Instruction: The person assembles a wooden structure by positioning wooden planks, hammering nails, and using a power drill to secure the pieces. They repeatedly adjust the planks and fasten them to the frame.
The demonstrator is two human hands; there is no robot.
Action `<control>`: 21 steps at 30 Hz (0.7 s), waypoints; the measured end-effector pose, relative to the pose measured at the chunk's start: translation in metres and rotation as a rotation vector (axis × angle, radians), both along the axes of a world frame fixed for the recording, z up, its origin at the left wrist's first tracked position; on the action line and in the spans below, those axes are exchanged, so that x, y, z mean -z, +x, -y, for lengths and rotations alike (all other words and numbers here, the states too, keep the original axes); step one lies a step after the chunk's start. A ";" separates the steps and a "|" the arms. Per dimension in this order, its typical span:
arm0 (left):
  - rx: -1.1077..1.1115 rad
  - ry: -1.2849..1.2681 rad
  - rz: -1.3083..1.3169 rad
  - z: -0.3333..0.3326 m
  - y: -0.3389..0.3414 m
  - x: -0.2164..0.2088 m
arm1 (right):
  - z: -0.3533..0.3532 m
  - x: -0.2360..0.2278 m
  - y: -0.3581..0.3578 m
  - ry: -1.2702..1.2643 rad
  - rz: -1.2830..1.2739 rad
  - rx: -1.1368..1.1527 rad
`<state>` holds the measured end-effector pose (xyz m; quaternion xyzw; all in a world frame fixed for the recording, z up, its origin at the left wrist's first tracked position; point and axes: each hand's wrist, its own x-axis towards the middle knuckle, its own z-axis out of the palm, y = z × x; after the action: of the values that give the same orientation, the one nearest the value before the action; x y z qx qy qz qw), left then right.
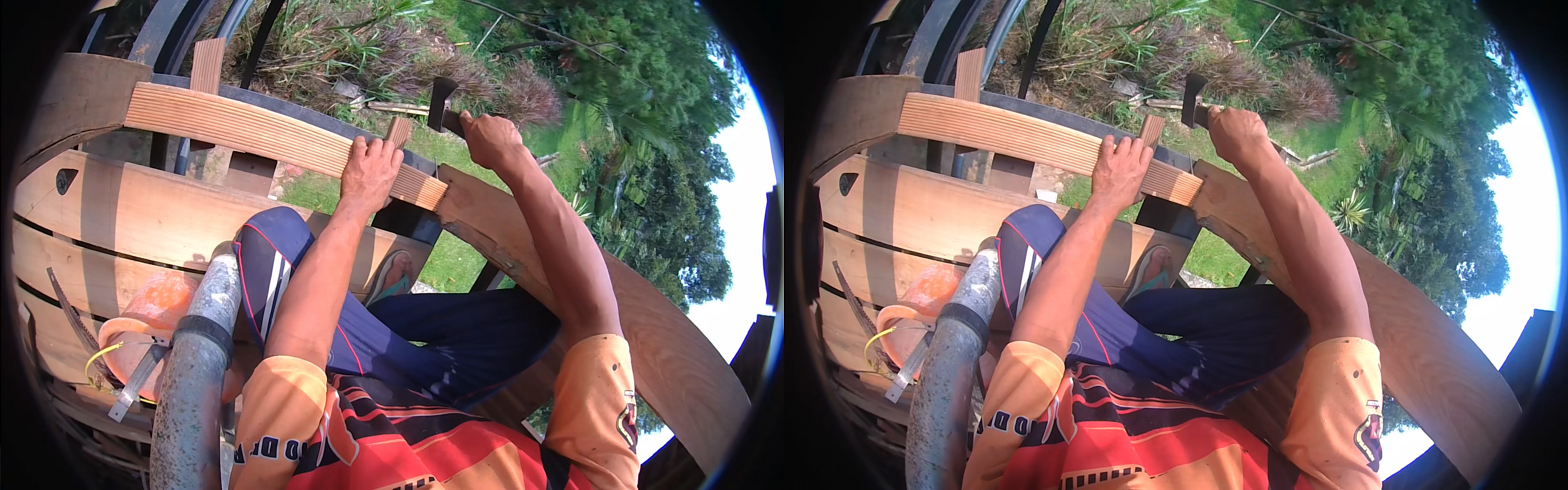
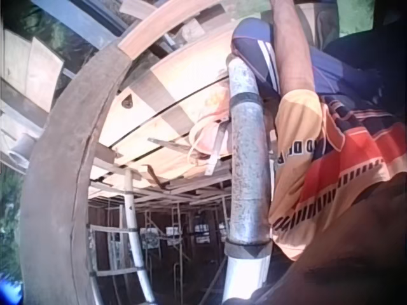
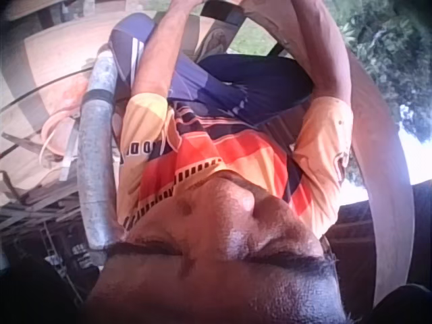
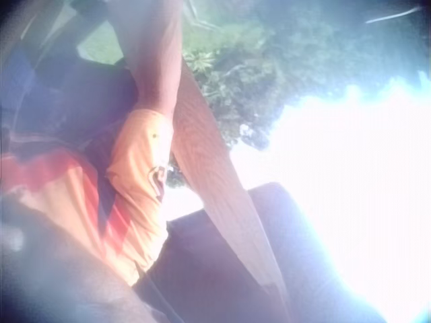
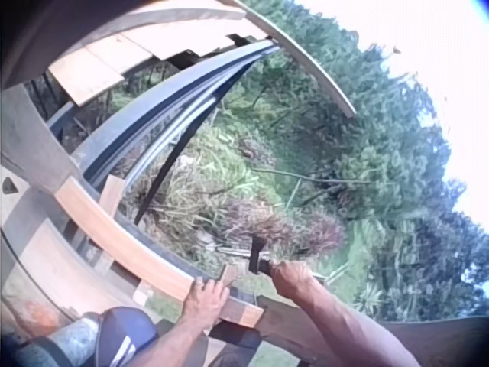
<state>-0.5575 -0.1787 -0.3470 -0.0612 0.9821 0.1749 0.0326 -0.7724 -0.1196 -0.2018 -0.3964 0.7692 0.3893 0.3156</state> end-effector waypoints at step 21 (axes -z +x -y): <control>-0.019 0.025 -0.064 0.004 -0.004 -0.004 | -0.022 -0.001 -0.001 0.032 0.018 0.066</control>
<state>-0.5611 -0.1830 -0.3435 -0.0645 0.9798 0.1893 0.0002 -0.7736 -0.0971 -0.2010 -0.3693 0.7727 0.3873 0.3413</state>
